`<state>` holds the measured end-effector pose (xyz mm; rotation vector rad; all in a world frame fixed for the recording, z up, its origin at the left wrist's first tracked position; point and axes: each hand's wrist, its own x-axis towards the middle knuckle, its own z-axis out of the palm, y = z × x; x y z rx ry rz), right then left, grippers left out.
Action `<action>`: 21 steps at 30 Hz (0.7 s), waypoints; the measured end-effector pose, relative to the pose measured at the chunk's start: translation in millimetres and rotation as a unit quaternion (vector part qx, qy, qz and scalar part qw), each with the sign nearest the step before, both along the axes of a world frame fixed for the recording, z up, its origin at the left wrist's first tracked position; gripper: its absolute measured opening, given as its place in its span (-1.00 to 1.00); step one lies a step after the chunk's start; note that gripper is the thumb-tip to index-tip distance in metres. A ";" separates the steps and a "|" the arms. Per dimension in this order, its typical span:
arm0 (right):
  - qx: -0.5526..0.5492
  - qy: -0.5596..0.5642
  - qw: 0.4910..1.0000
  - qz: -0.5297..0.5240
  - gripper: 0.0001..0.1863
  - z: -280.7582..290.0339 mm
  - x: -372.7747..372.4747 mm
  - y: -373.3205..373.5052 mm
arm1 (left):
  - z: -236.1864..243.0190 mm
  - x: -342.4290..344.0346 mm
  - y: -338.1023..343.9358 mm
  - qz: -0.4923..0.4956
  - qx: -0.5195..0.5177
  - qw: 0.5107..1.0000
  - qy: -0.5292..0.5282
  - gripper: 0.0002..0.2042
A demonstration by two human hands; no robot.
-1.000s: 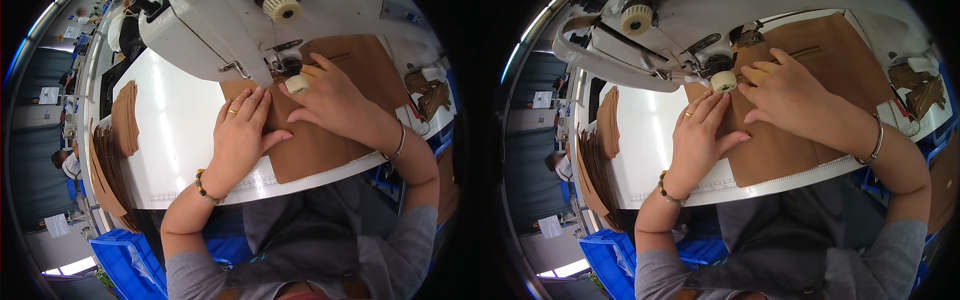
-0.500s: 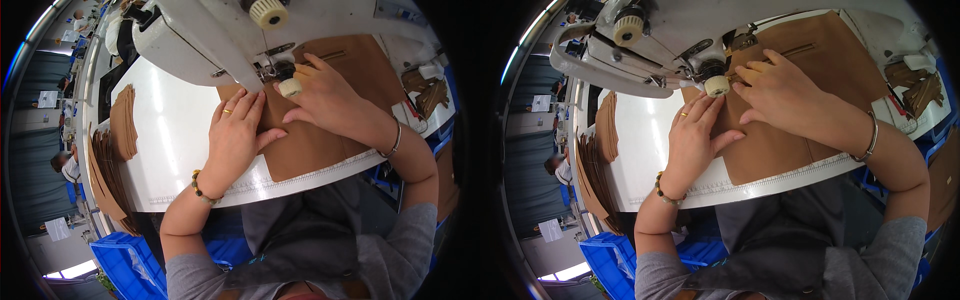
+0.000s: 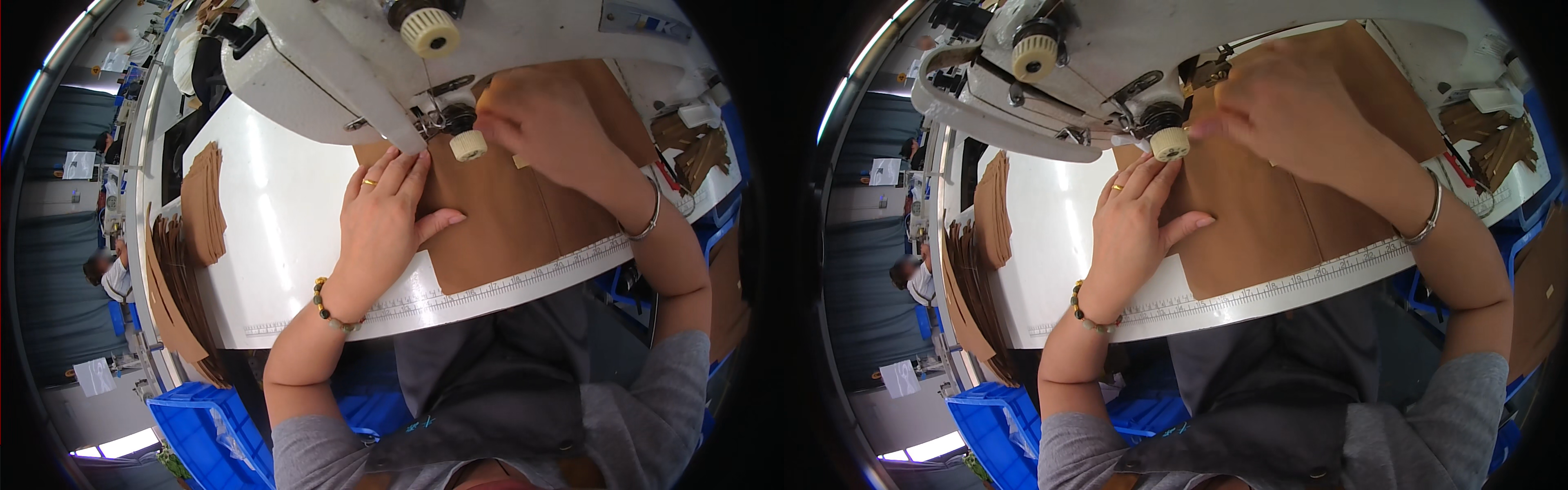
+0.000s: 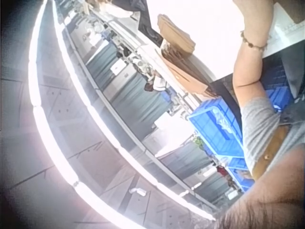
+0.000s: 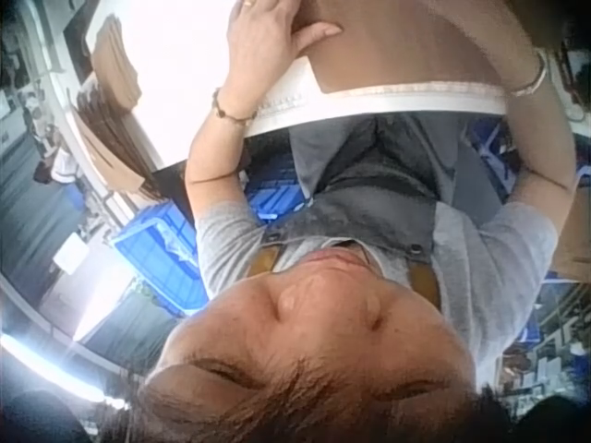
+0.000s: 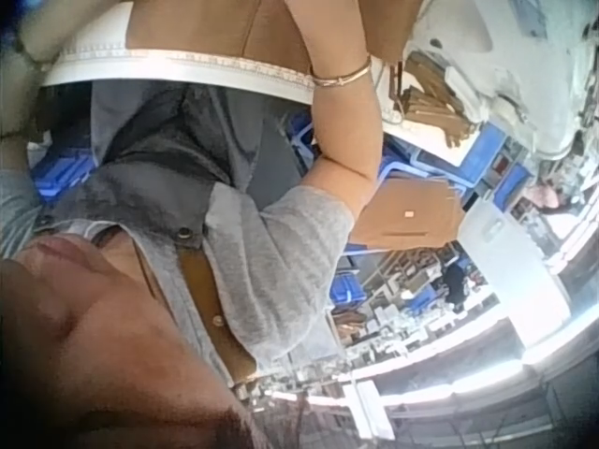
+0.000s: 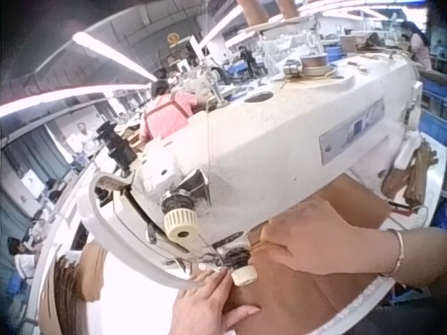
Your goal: Sewing a zipper onto a leather panel using an industrial sewing machine.
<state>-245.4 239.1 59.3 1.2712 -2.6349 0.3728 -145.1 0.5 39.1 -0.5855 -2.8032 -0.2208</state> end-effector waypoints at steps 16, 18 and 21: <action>-0.281 0.023 0.959 -0.032 -0.47 -5.7 -24.9 8.2 | -1.7 3.0 0.3 0.006 0.002 1.000 -0.003 -0.23; -0.215 -0.048 0.975 -0.037 -0.43 -2.2 -21.2 14.2 | -1.3 3.0 0.5 0.005 0.003 1.000 -0.003 -0.23; -0.139 -0.038 0.989 -0.014 -0.44 -2.5 -20.5 16.7 | -0.4 1.9 1.3 0.005 0.002 1.000 0.004 -0.23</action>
